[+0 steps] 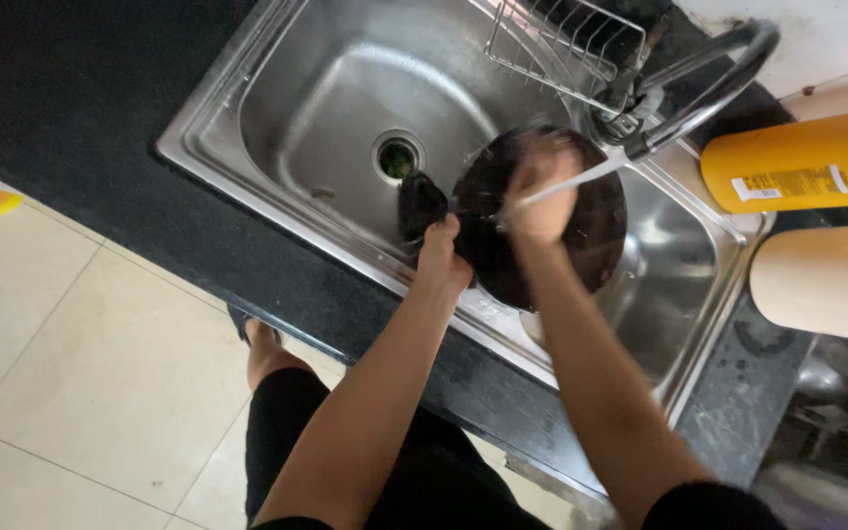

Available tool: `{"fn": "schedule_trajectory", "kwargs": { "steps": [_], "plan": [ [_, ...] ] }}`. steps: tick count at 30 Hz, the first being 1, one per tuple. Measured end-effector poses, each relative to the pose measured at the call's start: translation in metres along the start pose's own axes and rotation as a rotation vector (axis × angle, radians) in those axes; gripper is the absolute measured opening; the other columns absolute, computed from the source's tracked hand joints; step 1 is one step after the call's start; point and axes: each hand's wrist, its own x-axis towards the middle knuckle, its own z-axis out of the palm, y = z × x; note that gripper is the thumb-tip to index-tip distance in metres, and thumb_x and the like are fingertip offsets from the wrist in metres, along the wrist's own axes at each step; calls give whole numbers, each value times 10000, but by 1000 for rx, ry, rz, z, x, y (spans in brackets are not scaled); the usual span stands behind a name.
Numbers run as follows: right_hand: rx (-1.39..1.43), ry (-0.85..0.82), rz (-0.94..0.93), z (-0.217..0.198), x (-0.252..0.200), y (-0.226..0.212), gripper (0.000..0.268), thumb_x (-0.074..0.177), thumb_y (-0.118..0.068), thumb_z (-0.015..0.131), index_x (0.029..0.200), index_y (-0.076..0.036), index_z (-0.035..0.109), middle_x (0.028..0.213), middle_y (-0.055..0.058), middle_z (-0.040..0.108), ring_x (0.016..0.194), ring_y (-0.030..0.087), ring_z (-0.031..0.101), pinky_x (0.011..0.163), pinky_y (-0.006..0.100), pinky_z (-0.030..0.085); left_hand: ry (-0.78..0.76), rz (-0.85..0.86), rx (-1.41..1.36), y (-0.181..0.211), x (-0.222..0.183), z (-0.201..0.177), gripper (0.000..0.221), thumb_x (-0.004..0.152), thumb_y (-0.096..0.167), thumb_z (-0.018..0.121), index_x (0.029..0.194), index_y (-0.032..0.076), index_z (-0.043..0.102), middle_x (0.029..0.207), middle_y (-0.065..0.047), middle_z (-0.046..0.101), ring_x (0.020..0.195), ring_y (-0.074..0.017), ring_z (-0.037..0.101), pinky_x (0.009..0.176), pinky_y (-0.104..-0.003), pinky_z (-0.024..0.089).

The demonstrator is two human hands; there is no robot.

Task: The person washes a large pot, its lid, a large knife, and a small round wooden board in a kitchen sink, then puts the pot in a cupboard and places a large metal bowl on a counter.

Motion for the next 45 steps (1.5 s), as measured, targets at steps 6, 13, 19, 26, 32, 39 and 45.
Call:
{"fn": "schedule_trajectory", "kwargs": {
  "steps": [6, 13, 19, 26, 32, 39, 45],
  "plan": [
    [-219, -41, 383, -75, -66, 48, 270, 1007, -67, 617, 1263, -13, 686, 1292, 237, 620, 1198, 426, 559, 1038, 500, 432, 314, -37, 177, 2, -4, 9, 324, 980, 197, 674, 1283, 170, 563, 1349, 30, 545, 1265, -120, 472, 1143, -391, 275],
    [11, -123, 334, -70, -87, -71, 379, 916, 6, 634, 1287, -59, 677, 1294, 179, 637, 1248, 402, 573, 1091, 494, 452, 175, 77, 260, -9, 4, -5, 312, 1015, 192, 720, 1217, 112, 496, 1275, 11, 471, 1201, -141, 413, 1136, -443, 278],
    [62, -190, 280, -14, -5, -12, 273, 977, -71, 641, 1245, -61, 692, 1272, 167, 650, 1208, 380, 600, 1049, 476, 486, 156, -24, 65, 1, -22, 15, 309, 957, 177, 660, 1216, 161, 492, 1207, -13, 549, 1168, -213, 540, 1108, -515, 444],
    [-193, -53, 406, -82, -73, 39, 311, 1023, -77, 648, 1334, -68, 652, 1369, 217, 592, 1285, 415, 537, 1104, 508, 436, 252, -85, 60, 3, -30, 13, 393, 962, 232, 676, 1305, 161, 499, 1340, -49, 553, 1214, -217, 569, 1112, -460, 455],
    [-20, -155, 319, -61, -91, -69, 415, 894, 22, 619, 1289, -91, 676, 1297, 161, 631, 1250, 374, 586, 1091, 486, 470, -13, 75, 89, -7, -3, -15, 337, 954, 207, 739, 1231, 149, 557, 1305, -49, 543, 1189, -224, 561, 1068, -451, 489],
    [100, -71, 211, -21, -7, 17, 333, 908, -15, 644, 1237, -65, 665, 1239, 169, 630, 1144, 401, 612, 978, 485, 508, -158, -99, 7, 4, -22, -6, 369, 936, 228, 699, 1274, 146, 579, 1301, -30, 583, 1219, -248, 568, 1088, -467, 477],
    [-114, -66, 357, -91, -82, 14, 312, 1023, -42, 665, 1334, -65, 670, 1373, 216, 555, 1254, 438, 548, 1069, 503, 451, 368, -161, 203, 8, -18, -2, 568, 1067, 304, 681, 1551, 250, 388, 1530, 60, 399, 1380, -167, 329, 1188, -427, 254]
  ]
}}
